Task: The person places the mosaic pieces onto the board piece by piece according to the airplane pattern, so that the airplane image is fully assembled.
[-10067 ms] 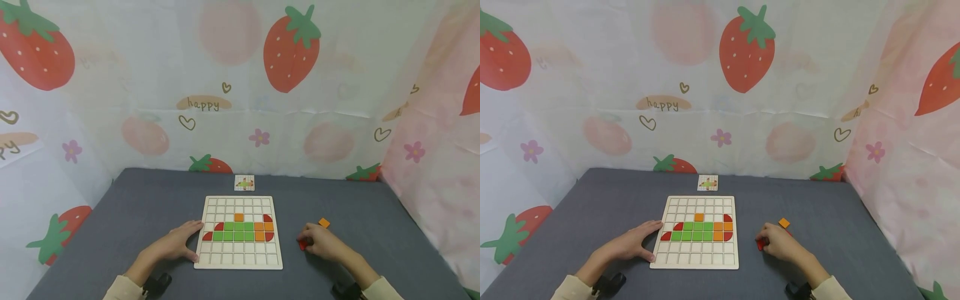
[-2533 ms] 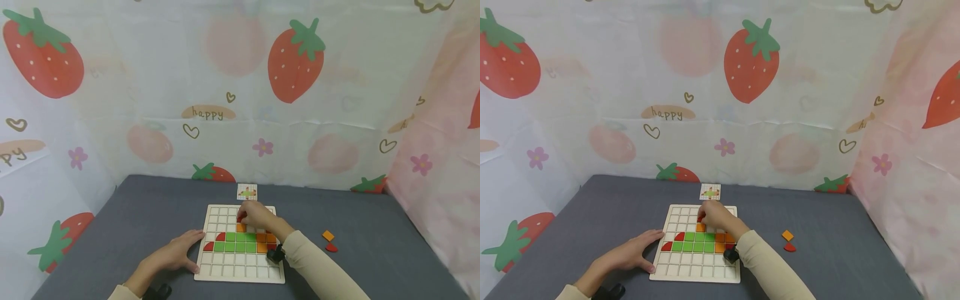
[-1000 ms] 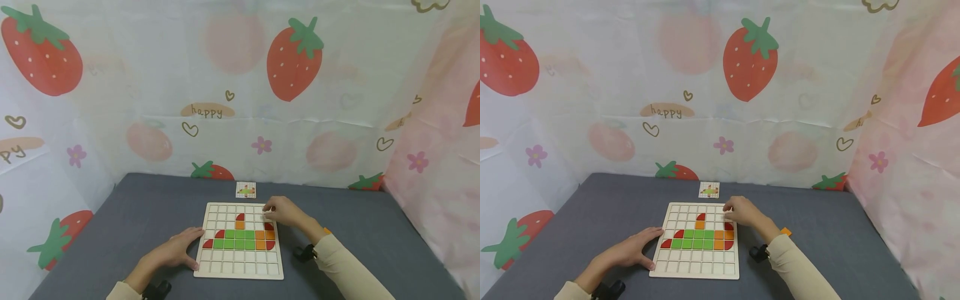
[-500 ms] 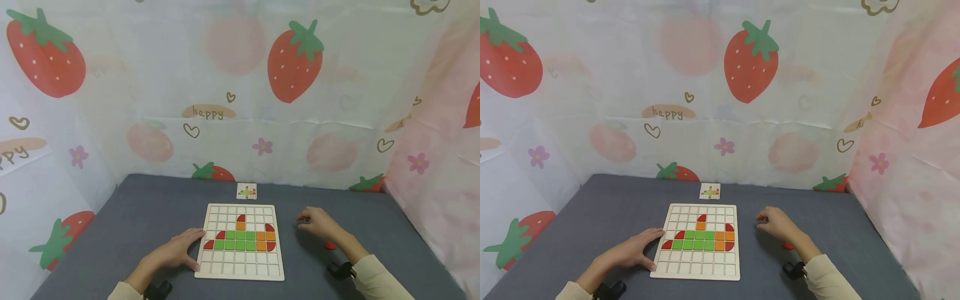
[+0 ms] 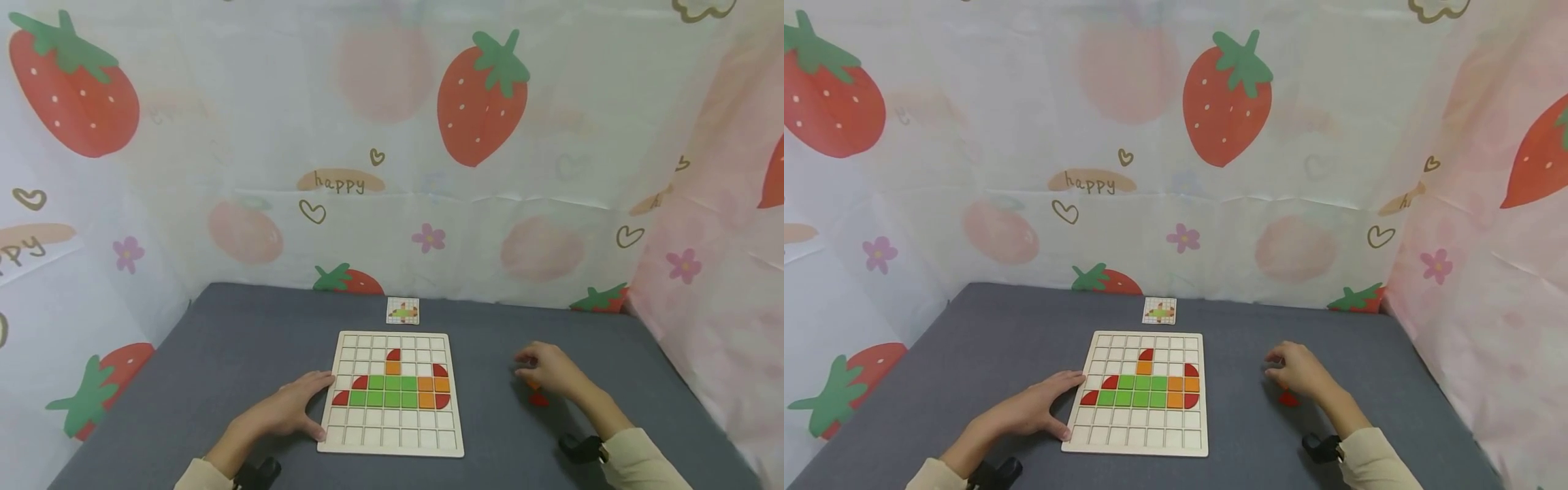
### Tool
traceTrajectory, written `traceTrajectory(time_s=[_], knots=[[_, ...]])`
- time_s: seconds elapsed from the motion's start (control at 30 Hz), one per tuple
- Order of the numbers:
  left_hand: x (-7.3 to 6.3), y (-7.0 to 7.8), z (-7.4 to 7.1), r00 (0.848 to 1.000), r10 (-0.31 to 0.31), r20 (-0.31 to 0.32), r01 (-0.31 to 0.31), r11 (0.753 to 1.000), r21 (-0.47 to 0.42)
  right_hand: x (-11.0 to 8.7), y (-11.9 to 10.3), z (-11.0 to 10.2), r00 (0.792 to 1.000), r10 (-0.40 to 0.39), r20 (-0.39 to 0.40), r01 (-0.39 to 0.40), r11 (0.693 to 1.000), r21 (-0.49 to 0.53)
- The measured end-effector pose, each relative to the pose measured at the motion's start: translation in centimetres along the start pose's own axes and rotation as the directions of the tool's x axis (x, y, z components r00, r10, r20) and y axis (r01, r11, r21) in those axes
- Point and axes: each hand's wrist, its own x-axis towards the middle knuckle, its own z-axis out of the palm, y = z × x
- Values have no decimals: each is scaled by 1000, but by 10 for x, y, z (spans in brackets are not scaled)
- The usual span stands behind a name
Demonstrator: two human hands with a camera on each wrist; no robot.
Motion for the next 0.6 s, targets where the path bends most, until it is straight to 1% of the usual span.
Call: traceTrajectory(time_s=[0.1,0.27,0.5,0.6], knots=[[0,0,1,1000,-8,0,8,1000,-1,-3,5,0,1000,7,10,-6,1000,-10],[1,0,1,1000,-13,1,13,1000,0,-8,8,1,998,68,18,-68,998,-5],[2,-1,2,1000,-26,4,26,1000,1,-10,10,5,987,159,21,-158,987,-11],[2,-1,1,1000,-19,7,19,1000,2,-12,11,7,986,166,11,-166,986,-19]])
